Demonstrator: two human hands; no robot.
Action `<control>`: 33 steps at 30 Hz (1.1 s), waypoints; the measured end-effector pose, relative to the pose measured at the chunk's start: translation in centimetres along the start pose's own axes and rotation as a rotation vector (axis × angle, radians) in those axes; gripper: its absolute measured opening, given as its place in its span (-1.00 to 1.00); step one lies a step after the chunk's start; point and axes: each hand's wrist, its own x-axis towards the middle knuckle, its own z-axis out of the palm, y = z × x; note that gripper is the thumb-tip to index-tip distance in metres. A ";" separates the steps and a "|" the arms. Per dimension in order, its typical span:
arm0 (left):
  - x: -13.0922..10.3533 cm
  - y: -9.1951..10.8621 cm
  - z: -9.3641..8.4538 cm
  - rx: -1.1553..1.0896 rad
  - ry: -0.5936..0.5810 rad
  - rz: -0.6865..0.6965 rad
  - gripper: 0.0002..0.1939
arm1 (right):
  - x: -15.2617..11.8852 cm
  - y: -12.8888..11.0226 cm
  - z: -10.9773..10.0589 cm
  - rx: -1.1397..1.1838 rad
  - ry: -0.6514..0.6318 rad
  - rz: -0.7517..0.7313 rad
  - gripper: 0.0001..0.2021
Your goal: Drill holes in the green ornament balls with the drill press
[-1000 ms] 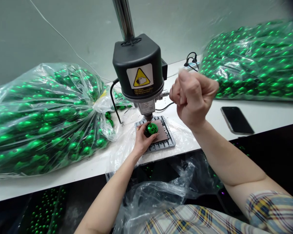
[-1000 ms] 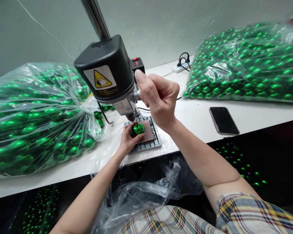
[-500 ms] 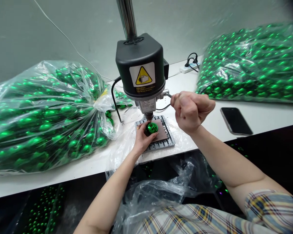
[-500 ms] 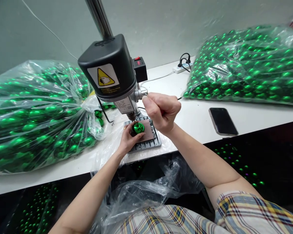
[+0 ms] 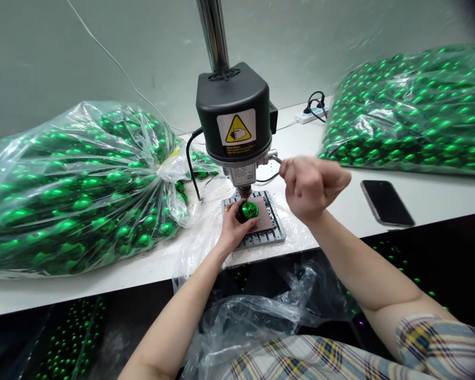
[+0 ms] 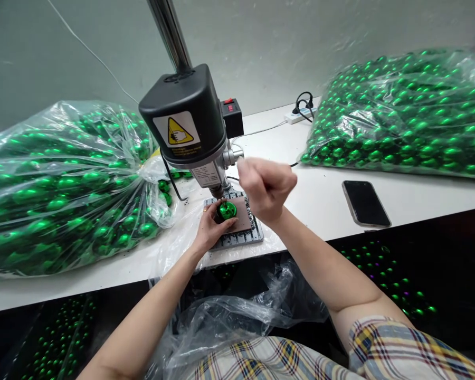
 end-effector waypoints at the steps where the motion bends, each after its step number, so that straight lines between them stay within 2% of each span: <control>1: 0.0 0.2 0.1 -0.005 0.006 -0.013 -0.35 | 1.2 -0.7 0.5 0.083 0.128 -0.028 -0.38; 2: 0.0 0.5 0.1 -0.006 0.017 -0.027 -0.36 | 2.6 -1.2 1.1 0.136 0.179 -0.027 -0.41; 5: -1.4 2.0 -0.6 0.041 0.095 -0.065 -0.46 | 6.6 -1.7 2.2 0.210 0.108 0.155 -0.40; 7: -3.6 3.6 -1.8 0.114 0.092 -0.073 -0.50 | 8.3 -1.3 2.4 0.218 0.065 0.241 -0.40; 8: -4.9 4.4 -2.6 0.151 0.032 -0.073 -0.50 | 8.7 -1.1 2.4 0.226 0.058 0.267 -0.42; 11: -8.6 6.2 -5.7 0.225 -0.384 -0.053 -0.33 | 8.7 -0.4 2.4 0.276 0.103 0.266 -0.53; 12: -9.1 6.4 -6.8 0.234 -0.474 -0.056 -0.31 | 8.6 -0.4 2.5 0.291 0.121 0.249 -0.55; 13: -9.1 6.3 -7.9 0.240 -0.489 -0.062 -0.35 | 8.4 -0.4 2.5 0.303 0.133 0.231 -0.56; 14: -8.4 5.9 -8.9 0.252 -0.430 -0.062 -0.46 | 8.3 -0.5 2.6 0.311 0.139 0.218 -0.56; 16: -5.5 4.4 -10.8 0.309 -0.172 -0.033 -0.73 | 8.2 -0.7 2.7 0.325 0.149 0.219 -0.56; 17: -3.5 3.4 -11.6 0.389 -0.036 0.003 -0.75 | 8.2 -0.8 2.8 0.332 0.157 0.229 -0.57; 18: -1.3 2.3 -12.4 0.489 0.053 0.044 -0.75 | 8.2 -0.8 2.8 0.339 0.170 0.239 -0.56; 19: 1.0 1.3 -13.0 0.595 0.082 0.068 -0.72 | 8.3 -0.8 2.8 0.344 0.182 0.246 -0.56; 22: 6.3 -1.1 -14.2 0.896 0.016 -0.060 -0.68 | 8.3 -0.6 2.8 0.354 0.193 0.235 -0.56; 25: 8.9 -2.1 -14.4 0.987 -0.017 -0.165 -0.75 | 8.2 -0.1 2.7 0.357 0.170 0.169 -0.58; 30: 10.1 -2.0 -14.9 0.992 -0.043 -0.190 -0.82 | 8.1 0.4 2.6 0.373 0.135 0.112 -0.56; 33: 9.3 -1.5 -15.8 0.943 -0.018 -0.140 -0.69 | 8.0 0.3 2.5 0.374 0.129 0.114 -0.53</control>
